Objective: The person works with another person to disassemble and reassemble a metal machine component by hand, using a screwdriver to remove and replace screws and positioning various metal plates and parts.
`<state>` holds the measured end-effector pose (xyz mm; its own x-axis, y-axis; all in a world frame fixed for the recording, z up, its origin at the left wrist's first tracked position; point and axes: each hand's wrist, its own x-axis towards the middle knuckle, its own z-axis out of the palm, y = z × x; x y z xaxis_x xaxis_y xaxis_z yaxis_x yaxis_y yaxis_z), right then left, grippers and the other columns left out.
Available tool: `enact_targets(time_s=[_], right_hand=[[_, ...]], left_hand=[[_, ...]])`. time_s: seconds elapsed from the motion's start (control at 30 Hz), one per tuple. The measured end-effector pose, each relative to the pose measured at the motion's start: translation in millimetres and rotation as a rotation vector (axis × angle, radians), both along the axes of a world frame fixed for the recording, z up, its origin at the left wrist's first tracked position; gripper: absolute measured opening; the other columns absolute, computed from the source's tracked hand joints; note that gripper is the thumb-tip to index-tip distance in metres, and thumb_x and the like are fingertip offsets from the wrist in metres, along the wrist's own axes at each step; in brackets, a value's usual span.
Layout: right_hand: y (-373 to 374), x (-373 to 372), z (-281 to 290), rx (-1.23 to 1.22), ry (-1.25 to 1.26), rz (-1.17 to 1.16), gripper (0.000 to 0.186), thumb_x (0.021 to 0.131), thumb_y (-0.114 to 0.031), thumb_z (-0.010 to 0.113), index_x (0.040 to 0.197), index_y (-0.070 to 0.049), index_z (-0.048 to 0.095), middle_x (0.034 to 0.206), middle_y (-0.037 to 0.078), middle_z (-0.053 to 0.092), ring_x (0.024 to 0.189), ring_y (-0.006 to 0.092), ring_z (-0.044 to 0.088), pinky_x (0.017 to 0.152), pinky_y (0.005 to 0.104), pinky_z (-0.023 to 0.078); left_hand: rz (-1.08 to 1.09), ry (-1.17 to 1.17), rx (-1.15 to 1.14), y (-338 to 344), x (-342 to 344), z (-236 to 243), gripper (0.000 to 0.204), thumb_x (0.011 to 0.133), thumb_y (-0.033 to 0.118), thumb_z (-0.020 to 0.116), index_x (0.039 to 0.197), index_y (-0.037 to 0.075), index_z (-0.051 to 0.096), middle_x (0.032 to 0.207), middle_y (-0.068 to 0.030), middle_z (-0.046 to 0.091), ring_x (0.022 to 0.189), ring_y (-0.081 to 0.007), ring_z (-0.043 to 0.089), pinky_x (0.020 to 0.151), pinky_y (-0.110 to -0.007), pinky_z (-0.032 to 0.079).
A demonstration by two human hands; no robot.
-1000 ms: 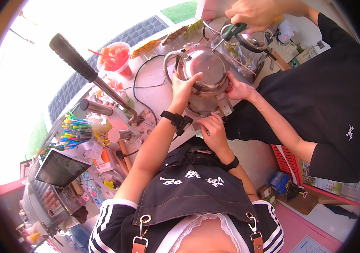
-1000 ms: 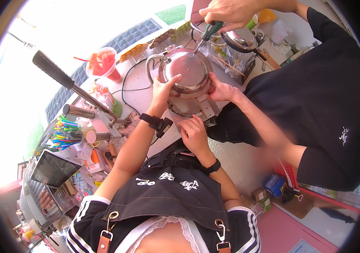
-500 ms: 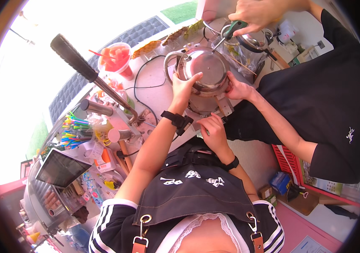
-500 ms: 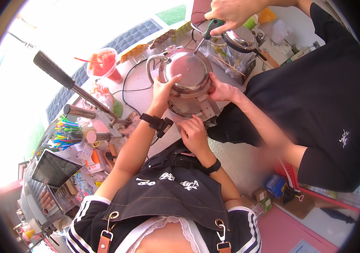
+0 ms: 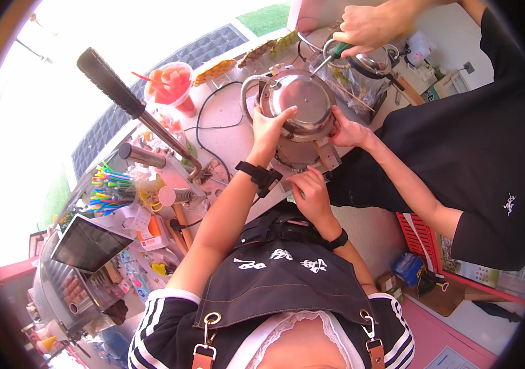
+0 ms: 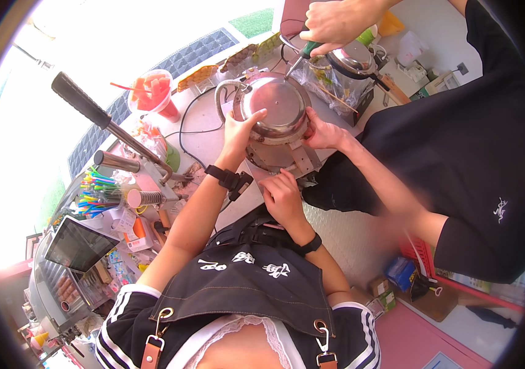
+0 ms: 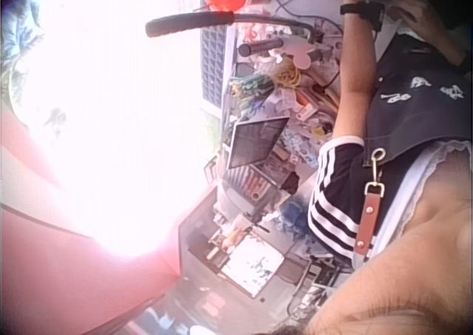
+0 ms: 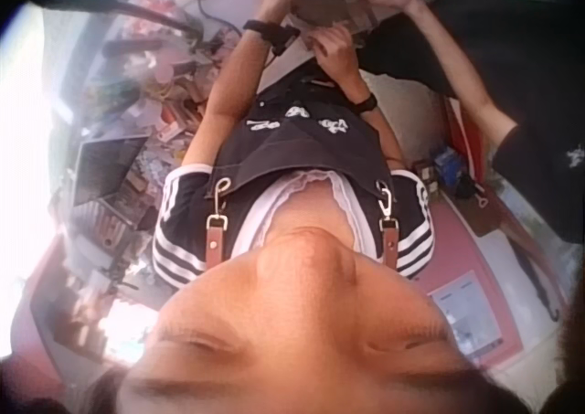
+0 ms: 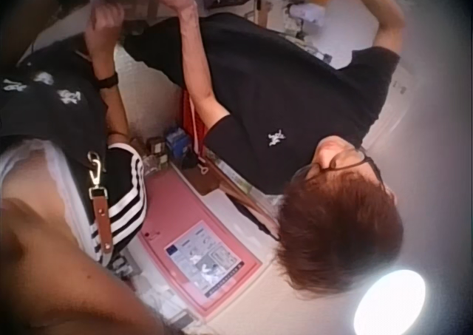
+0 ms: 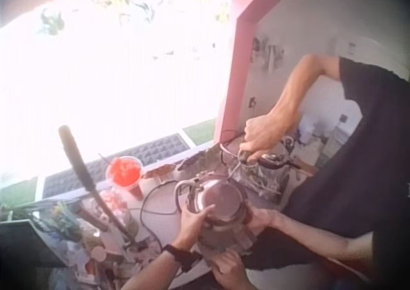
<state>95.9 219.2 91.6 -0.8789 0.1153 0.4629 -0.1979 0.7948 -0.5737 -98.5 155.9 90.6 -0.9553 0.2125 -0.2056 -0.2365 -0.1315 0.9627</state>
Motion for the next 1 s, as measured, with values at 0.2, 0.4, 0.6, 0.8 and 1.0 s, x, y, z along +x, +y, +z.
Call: enact_targets(time_s=[0.2,0.4,0.6,0.8,1.0], right_hand=[[-1,-1,2,0.000,-0.002,0.003,0.014,0.077,0.002,0.066,0.090,-0.004,0.069,0.088,0.009,0.069,0.088,0.0268,0.066,0.103,0.0471,0.045],[0,0,1,-0.004,-0.002,0.006,0.014,0.078,0.002,0.066,0.091,-0.004,0.069,0.088,0.009,0.069,0.088,0.0267,0.066,0.103,0.0470,0.045],[-1,0,3,-0.009,-0.010,0.006,0.014,0.078,0.003,0.066,0.090,-0.003,0.069,0.088,0.009,0.070,0.087,0.0275,0.066,0.102,0.0475,0.046],[-1,0,4,-0.011,-0.014,0.003,0.014,0.079,0.004,0.065,0.090,-0.003,0.070,0.088,0.010,0.070,0.087,0.0284,0.066,0.102,0.0484,0.047],[-3,0,1,-0.006,-0.009,0.009,0.014,0.079,0.004,0.066,0.090,-0.003,0.070,0.088,0.009,0.070,0.086,0.0284,0.066,0.103,0.0491,0.046]], left_hand=[[0.004,0.013,0.068,-1,1,0,0.073,0.073,0.027,0.089,0.123,0.000,0.044,0.098,-0.0089,0.061,0.072,-0.0137,0.065,0.054,-0.026,0.053],[-0.022,-0.092,0.058,-3,5,17,0.078,0.072,0.023,0.089,0.130,-0.005,0.045,0.122,-0.0141,0.059,0.109,-0.0197,0.059,0.094,-0.032,0.048],[-0.022,-0.092,0.121,-2,3,10,0.079,0.071,0.023,0.090,0.129,-0.004,0.045,0.121,-0.0130,0.059,0.107,-0.0190,0.060,0.093,-0.031,0.049],[-0.015,-0.021,0.050,-1,2,3,0.072,0.073,0.026,0.089,0.123,-0.001,0.044,0.102,-0.0105,0.062,0.076,-0.0155,0.066,0.058,-0.028,0.056],[0.007,-0.006,0.048,-1,-2,-6,0.071,0.074,0.025,0.088,0.122,-0.001,0.044,0.097,-0.0102,0.064,0.072,-0.0159,0.067,0.056,-0.028,0.056]])
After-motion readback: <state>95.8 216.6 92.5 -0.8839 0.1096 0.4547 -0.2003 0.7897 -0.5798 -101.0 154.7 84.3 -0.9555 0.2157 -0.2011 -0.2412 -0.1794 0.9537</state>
